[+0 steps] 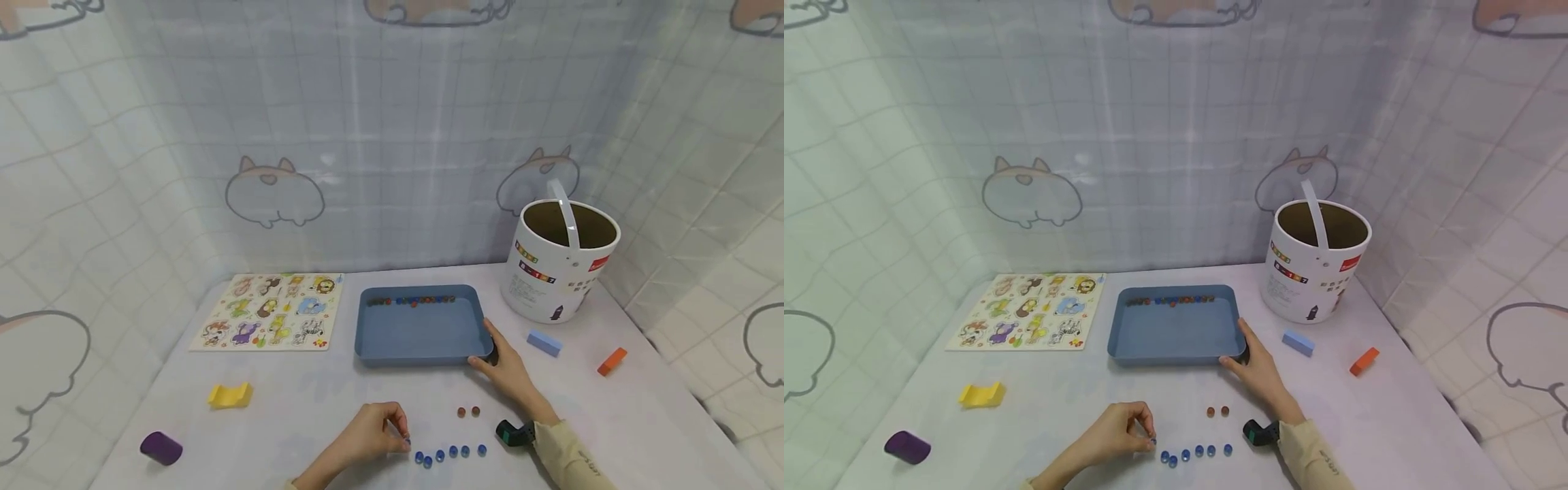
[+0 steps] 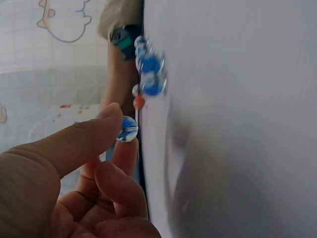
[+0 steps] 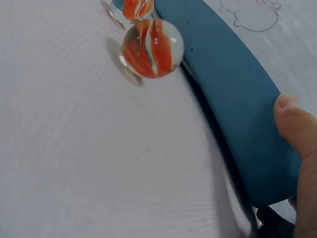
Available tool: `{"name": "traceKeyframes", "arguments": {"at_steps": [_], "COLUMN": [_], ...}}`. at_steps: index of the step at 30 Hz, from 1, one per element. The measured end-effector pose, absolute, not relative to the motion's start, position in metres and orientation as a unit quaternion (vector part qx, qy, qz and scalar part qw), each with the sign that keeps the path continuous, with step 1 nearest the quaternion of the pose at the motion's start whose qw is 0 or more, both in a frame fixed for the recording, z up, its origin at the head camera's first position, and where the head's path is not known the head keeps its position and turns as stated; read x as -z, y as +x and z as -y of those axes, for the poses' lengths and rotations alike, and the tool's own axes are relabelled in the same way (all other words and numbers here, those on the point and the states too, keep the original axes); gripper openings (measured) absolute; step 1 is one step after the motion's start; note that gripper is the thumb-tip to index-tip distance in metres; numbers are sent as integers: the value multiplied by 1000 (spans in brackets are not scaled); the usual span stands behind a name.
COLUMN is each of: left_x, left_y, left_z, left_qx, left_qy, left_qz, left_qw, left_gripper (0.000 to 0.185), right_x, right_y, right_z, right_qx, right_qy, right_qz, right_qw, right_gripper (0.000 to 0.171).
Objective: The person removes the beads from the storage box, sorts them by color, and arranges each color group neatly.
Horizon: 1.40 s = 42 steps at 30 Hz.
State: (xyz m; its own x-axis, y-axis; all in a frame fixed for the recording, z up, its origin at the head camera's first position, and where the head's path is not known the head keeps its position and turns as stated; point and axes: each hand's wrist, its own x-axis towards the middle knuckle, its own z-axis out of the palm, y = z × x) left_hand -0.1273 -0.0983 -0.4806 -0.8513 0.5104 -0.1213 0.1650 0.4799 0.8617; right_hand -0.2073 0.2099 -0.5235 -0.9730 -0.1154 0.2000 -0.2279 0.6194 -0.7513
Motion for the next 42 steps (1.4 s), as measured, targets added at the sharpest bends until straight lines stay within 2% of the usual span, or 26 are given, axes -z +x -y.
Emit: {"name": "traceKeyframes", "arguments": {"at_steps": [9, 15, 23, 32, 42], "left_x": [483, 465, 440, 422, 436], "left_y": [-111, -123, -181, -250, -331], "left_z": [91, 97, 85, 48, -3], "left_qx": [-421, -412, -459, -492, -531], "left_qy": [205, 220, 225, 187, 130], "left_qz": [-863, -869, -855, -843, -834], "left_qw": [187, 166, 93, 110, 81], "left_gripper": [26, 23, 22, 22, 24], "right_x": [521, 522, 520, 527, 527], "right_y": [-206, -205, -207, -204, -205], "right_z": [-208, -203, -208, -211, -209], "right_qx": [-424, -427, -419, -429, -435], "right_qy": [88, 89, 87, 83, 90], "right_qz": [899, 899, 903, 898, 893], "right_qw": [62, 53, 50, 59, 77], "right_gripper": [90, 91, 91, 87, 87]}}
